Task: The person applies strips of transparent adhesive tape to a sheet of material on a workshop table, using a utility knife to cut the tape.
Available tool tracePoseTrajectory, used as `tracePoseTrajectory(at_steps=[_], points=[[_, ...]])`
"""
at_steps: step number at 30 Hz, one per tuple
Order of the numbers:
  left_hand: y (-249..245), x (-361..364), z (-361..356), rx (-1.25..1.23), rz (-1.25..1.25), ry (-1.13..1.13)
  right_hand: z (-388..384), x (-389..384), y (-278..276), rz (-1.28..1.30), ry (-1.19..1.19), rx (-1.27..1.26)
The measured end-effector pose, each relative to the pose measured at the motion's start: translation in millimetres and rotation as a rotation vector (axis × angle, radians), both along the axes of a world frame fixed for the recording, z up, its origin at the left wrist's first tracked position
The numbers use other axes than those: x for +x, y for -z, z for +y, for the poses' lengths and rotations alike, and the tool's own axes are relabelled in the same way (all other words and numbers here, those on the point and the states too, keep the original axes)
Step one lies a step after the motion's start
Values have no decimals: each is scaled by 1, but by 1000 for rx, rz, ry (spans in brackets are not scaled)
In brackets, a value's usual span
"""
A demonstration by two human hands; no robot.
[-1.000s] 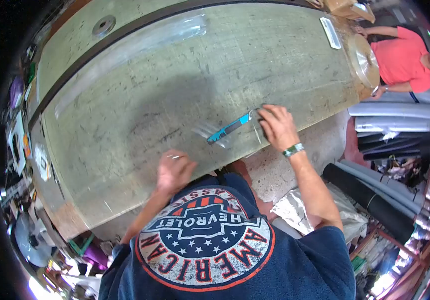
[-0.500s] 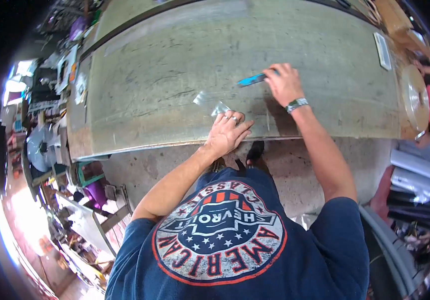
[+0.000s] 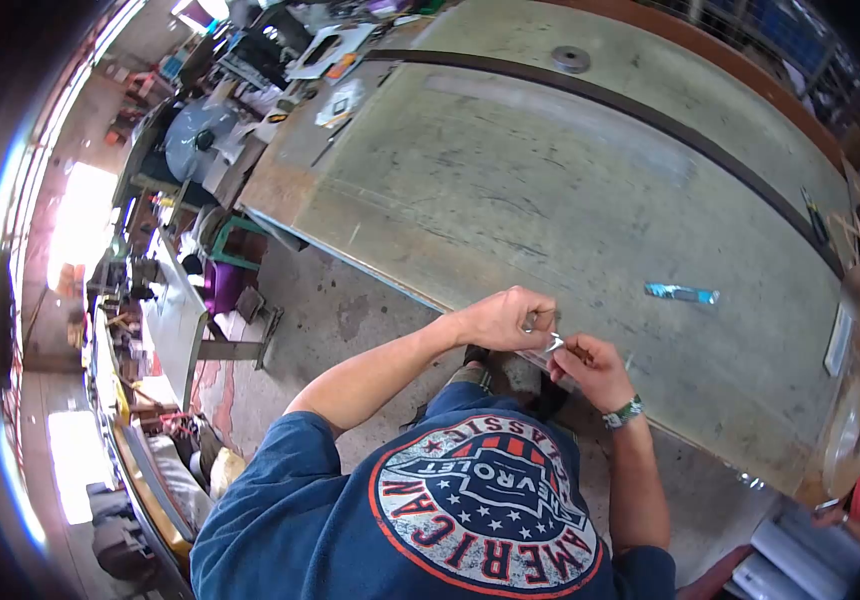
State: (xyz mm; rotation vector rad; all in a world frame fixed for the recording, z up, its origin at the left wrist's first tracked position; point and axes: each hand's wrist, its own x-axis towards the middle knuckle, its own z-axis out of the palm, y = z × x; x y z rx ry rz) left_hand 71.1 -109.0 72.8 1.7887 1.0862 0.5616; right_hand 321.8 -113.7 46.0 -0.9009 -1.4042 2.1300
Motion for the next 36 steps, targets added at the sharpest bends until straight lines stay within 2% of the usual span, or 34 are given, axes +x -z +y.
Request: tracePoseTrajectory(at_steps=[2,4,7,8,11,13,15,17,19,22,25,27,30,33,36], points=[[-7,-23,-3,-358,-197,27,9,-14,-39,-60,-90,-122],[-20,-44,-2,-650,-439,34,18,-34,-48,-45,-111,-217],[-39,-86,-2,-622,-179,89,40,-64,-76,-135,-250,-177],[-41,-107,1,-540,-57,132,45,-76,-82,-163,-252,-202],[-28,-186,6,-433,-3,182,56,-108,-87,-188,-319,-215],[-35,-248,5,-403,31,121,64,-133,-92,-292,-344,-177],[-15,-316,3,-254,88,49,70,-152,-82,-350,-337,-176],[-31,-376,3,-269,241,1,78,-173,-78,-398,-337,-108],[-25,-432,-3,-241,353,-133,83,-188,-64,-437,-312,-56],[4,-514,-1,-305,346,-247,88,-202,-29,-512,-293,-8],[24,-555,-4,-318,376,-364,77,-210,-1,-584,-244,-40],[39,-568,-4,-315,373,-475,78,-210,15,-607,-223,-84],[62,-561,-15,-222,418,-799,77,-210,30,-622,-187,-102],[70,-541,-27,72,473,-1018,77,-216,40,-646,-168,-121],[79,-526,-32,49,347,-1312,82,-220,44,-662,-166,-134]])
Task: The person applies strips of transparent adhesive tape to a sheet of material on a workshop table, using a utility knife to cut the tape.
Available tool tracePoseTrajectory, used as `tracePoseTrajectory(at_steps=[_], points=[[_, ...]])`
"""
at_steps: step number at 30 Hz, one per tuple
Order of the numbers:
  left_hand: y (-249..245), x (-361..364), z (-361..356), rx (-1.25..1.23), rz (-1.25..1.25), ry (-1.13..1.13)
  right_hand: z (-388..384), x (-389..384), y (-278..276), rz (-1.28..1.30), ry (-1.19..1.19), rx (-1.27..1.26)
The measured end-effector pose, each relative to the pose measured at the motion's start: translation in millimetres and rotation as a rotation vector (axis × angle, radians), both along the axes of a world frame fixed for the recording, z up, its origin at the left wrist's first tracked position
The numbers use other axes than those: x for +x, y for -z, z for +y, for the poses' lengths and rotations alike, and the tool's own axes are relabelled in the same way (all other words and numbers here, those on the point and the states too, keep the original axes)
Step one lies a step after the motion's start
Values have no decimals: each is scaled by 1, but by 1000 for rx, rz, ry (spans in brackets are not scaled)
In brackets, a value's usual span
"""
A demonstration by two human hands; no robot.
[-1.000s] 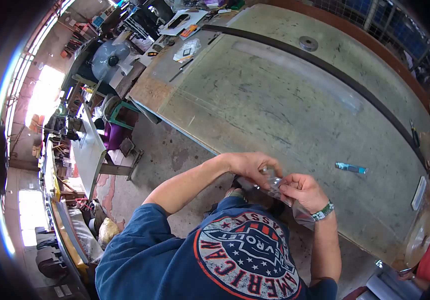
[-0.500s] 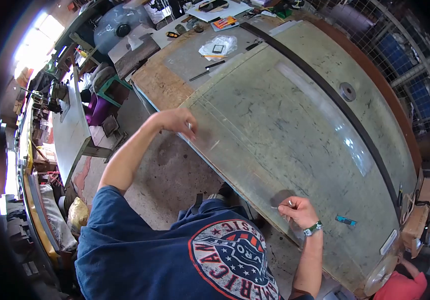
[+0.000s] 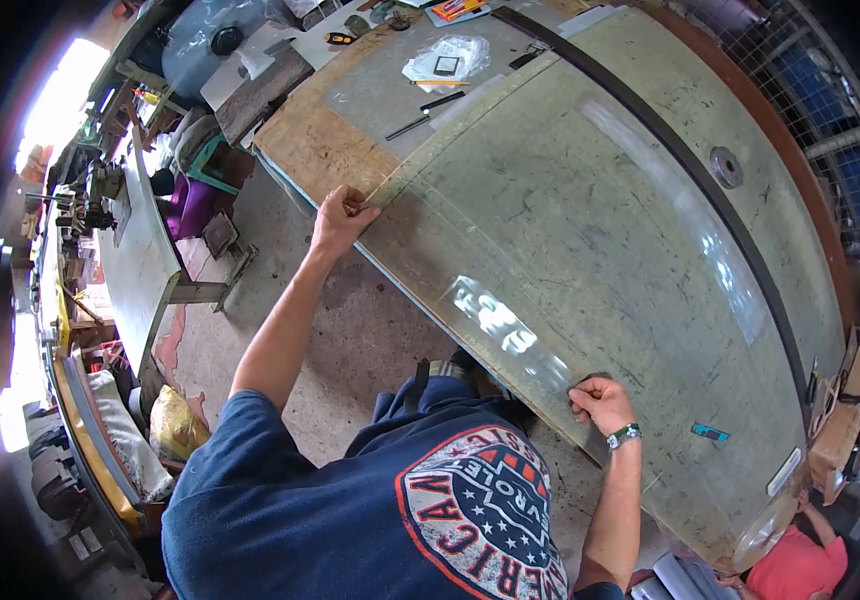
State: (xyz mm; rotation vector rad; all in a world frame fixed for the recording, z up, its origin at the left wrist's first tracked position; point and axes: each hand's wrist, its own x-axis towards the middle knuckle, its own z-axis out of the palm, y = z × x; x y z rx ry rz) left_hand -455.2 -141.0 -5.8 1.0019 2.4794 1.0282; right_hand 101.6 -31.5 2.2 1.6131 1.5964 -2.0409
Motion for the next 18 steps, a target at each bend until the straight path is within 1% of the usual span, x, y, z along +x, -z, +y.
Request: tracePoseTrajectory(at_steps=[2,6,9,12,15,18], points=[[16,-2,-5,80,-10,-12,1,-2,-1,-11,4,-8],[20,1,-9,149,-1,-38,4,-5,-1,-23,7,-29],[26,-2,-10,150,-109,-66,7,-7,-2,-36,1,-41],[27,-1,-10,170,-32,-61,7,-11,-7,-47,-21,-31],[26,-2,-9,185,-66,-74,7,-13,-7,-43,-12,-23],[22,0,-7,155,-44,-92,6,-17,-11,-47,-2,-24]])
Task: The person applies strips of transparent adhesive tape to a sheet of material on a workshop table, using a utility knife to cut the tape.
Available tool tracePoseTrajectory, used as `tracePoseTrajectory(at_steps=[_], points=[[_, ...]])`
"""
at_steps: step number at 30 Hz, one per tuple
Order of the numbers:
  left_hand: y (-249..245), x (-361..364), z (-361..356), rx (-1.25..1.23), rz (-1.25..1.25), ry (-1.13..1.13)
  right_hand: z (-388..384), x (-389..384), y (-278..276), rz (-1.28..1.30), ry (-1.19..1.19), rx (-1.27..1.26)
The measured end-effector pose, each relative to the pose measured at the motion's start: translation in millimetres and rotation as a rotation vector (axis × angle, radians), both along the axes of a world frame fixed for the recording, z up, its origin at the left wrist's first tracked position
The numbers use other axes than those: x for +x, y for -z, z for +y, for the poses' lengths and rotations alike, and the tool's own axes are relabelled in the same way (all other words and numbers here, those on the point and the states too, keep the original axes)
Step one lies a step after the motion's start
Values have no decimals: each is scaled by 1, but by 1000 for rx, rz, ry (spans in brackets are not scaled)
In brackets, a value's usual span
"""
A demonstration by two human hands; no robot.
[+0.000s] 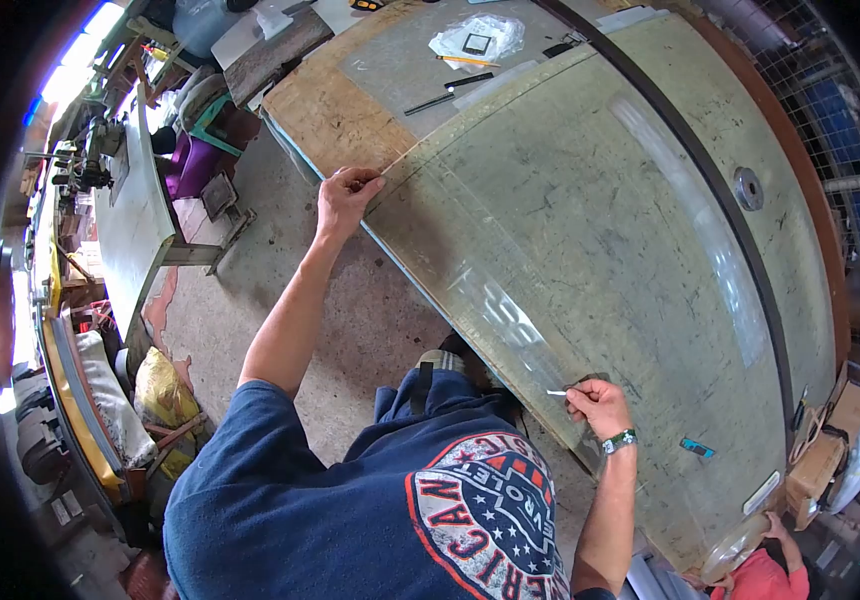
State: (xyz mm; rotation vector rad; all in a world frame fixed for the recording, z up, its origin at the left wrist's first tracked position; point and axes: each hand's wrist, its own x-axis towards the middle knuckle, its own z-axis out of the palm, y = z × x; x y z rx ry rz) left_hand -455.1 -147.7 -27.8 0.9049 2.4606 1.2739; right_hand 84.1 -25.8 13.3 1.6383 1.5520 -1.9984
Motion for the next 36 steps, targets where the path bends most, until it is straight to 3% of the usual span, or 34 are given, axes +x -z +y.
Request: tracePoseTrajectory(at_steps=[10,15,16,17,18,19,21,28,36], points=[[15,-7,2,26,-29,-31,-1,-13,-12,-65,10,28],[8,-14,-3,7,-113,-28,0,3,4,69,-16,44],[-20,-8,0,-264,117,-51,4,8,9,100,-210,193],[33,-54,-21,-85,86,52,2,11,9,102,-157,198],[-3,-23,-4,-260,121,0,2,20,0,40,-189,236],[-21,-8,7,-269,-40,-33,-2,40,5,50,-156,242],[40,-61,1,-84,-106,80,-6,77,1,39,-23,138],[32,-59,-1,-107,-62,52,-43,198,-14,-140,-49,375],[57,-91,-2,3,-254,108,-56,226,-9,-82,122,289]])
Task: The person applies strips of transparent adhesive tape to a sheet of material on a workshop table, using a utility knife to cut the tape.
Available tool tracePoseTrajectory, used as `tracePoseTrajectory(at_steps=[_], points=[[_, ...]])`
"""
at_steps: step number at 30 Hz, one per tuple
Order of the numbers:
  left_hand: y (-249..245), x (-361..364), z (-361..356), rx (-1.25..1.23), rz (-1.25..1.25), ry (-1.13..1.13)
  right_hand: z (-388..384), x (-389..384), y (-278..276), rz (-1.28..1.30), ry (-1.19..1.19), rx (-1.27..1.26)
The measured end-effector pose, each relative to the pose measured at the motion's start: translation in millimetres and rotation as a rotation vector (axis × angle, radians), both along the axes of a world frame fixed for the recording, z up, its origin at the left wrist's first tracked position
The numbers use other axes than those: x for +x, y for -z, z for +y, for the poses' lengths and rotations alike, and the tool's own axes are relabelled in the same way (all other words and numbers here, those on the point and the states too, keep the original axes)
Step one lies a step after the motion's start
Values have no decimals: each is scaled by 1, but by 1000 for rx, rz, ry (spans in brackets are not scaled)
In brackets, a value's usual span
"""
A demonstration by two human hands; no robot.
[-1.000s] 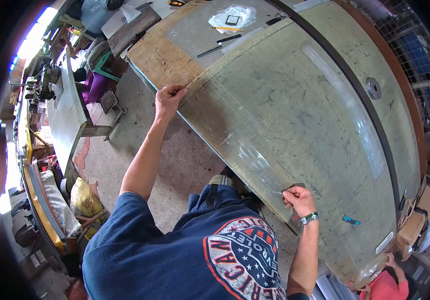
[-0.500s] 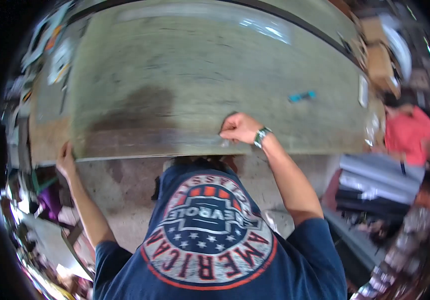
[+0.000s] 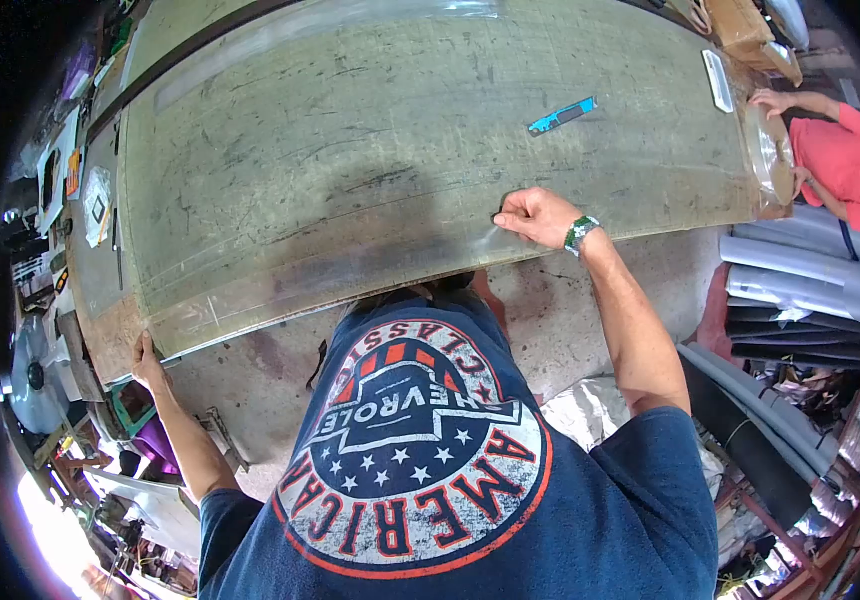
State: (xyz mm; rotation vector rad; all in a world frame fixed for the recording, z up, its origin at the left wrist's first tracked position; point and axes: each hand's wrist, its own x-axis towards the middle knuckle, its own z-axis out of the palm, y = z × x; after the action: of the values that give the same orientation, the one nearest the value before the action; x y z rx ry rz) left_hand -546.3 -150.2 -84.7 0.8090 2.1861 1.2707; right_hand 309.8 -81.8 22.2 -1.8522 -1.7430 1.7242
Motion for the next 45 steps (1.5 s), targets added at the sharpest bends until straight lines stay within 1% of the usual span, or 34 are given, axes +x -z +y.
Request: tracePoseTrajectory(at_steps=[1,3,6,9,10,14,18,24,27,28,30,33,34,35,36,37,38,39,40,41,42,43,44,45], points=[[2,-2,0,13,-35,-1,0,-1,1,-49,-23,72],[4,-4,1,1,-13,14,1,-3,1,-149,-71,217],[0,-4,1,-11,-1,4,3,-5,-7,-267,-155,250],[0,-2,3,-34,37,-3,1,-5,1,-328,-179,295],[1,-4,4,-43,56,-3,1,-6,2,-347,-178,301],[-3,7,4,-10,-20,-41,1,-8,0,-391,-183,324],[6,-1,4,14,-1,-36,3,-10,-1,-405,-205,323],[9,11,3,59,119,-30,5,-11,0,-472,-192,299],[11,13,5,59,197,-7,8,-13,-1,-470,-148,246],[10,14,5,49,187,6,9,-15,-3,-504,-130,201],[11,10,3,41,174,21,12,-18,-3,-542,-145,206],[4,-10,8,-58,337,50,7,-15,0,-535,-150,223],[-10,8,18,-86,574,-33,6,-15,-1,-533,-148,222],[-34,51,37,-104,806,-129,8,-14,-3,-535,-152,230],[-74,130,55,61,618,-18,9,-14,-3,-559,-168,220],[-110,207,73,-51,736,193,7,-12,-2,-552,-177,241],[-142,306,81,-25,589,407,7,-11,1,-545,-180,269],[-182,401,81,-150,570,638,8,-9,3,-538,-184,296],[-175,444,91,2,567,1071,9,-7,5,-519,-197,276],[-168,490,102,122,532,1418,13,-7,3,-523,-199,280],[-149,530,102,140,499,1585,13,-9,0,-528,-201,274],[-135,561,104,135,466,1686,9,-10,-3,-535,-208,263],[-125,583,108,137,437,1785,6,-9,-2,-533,-209,279],[-118,594,112,135,467,1814,6,-9,2,-532,-204,305]])
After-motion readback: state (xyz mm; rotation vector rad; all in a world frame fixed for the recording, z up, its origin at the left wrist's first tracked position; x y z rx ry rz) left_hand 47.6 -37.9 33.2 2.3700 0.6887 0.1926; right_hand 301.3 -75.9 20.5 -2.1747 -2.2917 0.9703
